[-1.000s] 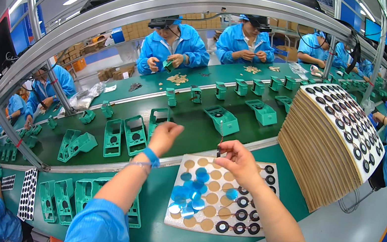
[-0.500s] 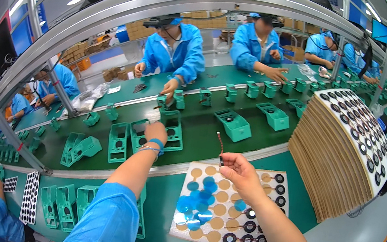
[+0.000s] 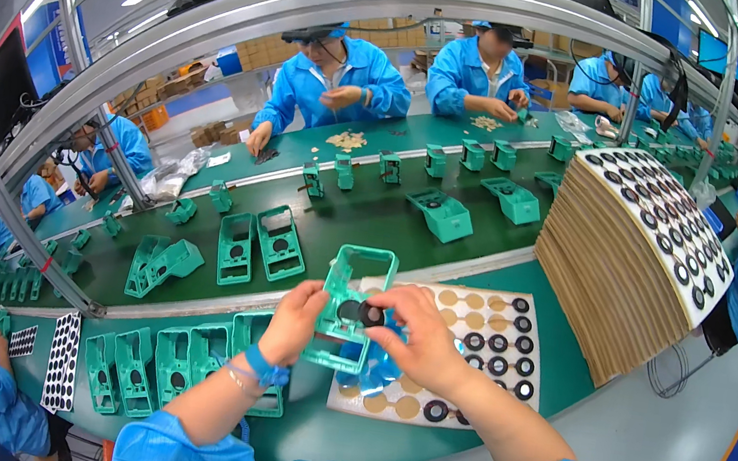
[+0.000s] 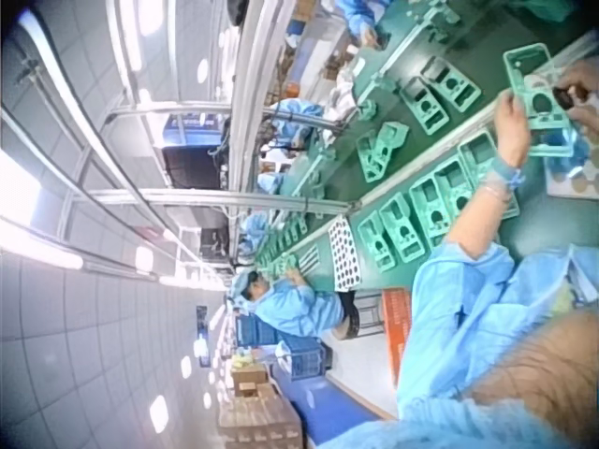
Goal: The person assembles small circular components into green plastic housings by hand on a production line.
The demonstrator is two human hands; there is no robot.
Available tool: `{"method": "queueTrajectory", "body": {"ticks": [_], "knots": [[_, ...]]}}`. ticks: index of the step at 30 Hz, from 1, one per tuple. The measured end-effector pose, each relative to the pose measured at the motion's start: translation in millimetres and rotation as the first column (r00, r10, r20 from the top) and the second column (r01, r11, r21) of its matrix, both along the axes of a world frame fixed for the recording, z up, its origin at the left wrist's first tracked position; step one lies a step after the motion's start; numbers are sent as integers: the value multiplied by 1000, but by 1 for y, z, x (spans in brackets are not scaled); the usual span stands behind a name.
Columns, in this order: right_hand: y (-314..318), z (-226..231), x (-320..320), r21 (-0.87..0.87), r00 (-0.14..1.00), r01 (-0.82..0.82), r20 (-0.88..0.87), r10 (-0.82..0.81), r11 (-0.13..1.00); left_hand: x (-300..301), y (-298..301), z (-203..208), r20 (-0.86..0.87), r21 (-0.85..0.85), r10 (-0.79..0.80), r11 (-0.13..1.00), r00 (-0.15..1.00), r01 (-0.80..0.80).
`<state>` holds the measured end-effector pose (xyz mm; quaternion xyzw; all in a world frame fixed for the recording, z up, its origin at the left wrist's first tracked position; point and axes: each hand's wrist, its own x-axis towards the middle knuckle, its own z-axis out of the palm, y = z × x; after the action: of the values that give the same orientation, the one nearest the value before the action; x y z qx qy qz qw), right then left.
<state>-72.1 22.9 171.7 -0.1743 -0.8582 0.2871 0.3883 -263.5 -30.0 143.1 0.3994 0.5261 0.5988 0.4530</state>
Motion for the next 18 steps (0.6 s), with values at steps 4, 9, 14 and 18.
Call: {"method": "queueTrajectory", "body": {"ticks": [4,9,14,18], "knots": [[-30,-2,-8,229,991,-2,133,-30,973,14,-46,-19,-180,109,45,994,983,-25],[-49,-5,-6,312,967,-42,252,-40,949,26,-75,-27,-195,244,143,965,970,-93],[-56,-9,-5,384,954,-64,294,-56,921,29,-85,-25,-207,265,150,960,967,-92],[-60,-11,-6,438,962,-82,269,-44,895,28,-89,-28,-128,283,115,956,985,-75]]}}
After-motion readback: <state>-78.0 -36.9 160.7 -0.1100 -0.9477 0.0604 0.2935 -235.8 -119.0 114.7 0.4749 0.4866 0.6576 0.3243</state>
